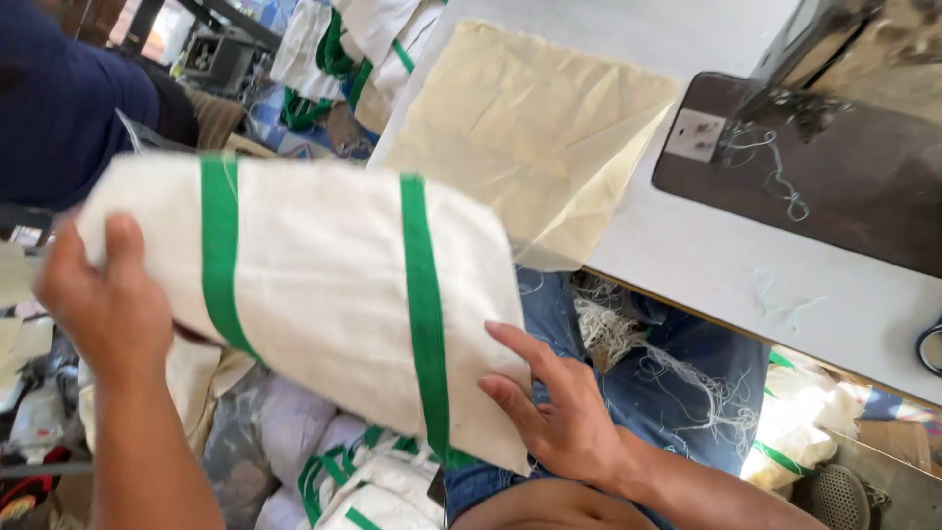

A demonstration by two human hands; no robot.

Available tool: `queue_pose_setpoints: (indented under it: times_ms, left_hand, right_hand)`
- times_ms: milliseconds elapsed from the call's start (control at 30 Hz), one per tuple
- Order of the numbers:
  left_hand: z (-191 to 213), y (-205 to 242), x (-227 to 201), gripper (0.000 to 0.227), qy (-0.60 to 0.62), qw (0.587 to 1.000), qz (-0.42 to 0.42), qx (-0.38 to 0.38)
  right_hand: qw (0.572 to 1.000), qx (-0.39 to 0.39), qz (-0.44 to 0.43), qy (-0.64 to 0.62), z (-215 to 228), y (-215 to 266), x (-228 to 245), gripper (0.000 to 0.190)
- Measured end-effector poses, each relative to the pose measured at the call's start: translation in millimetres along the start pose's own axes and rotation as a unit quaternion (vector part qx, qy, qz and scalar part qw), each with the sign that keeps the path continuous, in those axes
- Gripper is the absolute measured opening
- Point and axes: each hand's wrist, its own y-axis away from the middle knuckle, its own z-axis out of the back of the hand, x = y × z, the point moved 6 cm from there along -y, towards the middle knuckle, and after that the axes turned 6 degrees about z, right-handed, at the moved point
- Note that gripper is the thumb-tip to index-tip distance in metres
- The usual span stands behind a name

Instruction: Sewing white fabric bags with green straps using an industrial sewing machine on a factory floor.

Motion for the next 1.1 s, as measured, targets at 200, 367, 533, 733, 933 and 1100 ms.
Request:
queue_pose_setpoints:
  times_ms: [200, 367, 533, 733, 933, 1100]
  left_hand:
    - [-179, -133, -123, 0.020, 0.090, 0.970, -0.224, 0.039]
    - [-446, -131, -132, 0.026, 0.017, 0.977, -0.128, 0.171]
    - [-481, -96, -139, 0.030, -0.062, 0.972, -0.041, 0.223]
    - [-471, -95, -143, 0.031, -0.050, 0.971, -0.017, 0.233]
    - [-474, -97, -155, 0.029, -0.084, 0.961, -0.028, 0.262]
    - [-483, -97, -164, 0.032, -0.120, 0.955, -0.058, 0.265]
  right_hand:
    - [0.968, -0.177, 0.179, -0.013, 66, -63, 8, 0.021]
    - [0.978, -0.135, -0.148, 0.062, 95, -133, -91, 0.033]
    - [0.975, -0.182, -0.117, 0.041, 102, -138, -114, 0.022]
    - [0.975, -0.208, -0.075, 0.029, 92, -135, -124, 0.017]
    - [0.964, -0.253, -0.045, 0.060, 88, -124, -126, 0.014]
    - [0.968, -0.220, -0.117, 0.008, 99, -126, -115, 0.021]
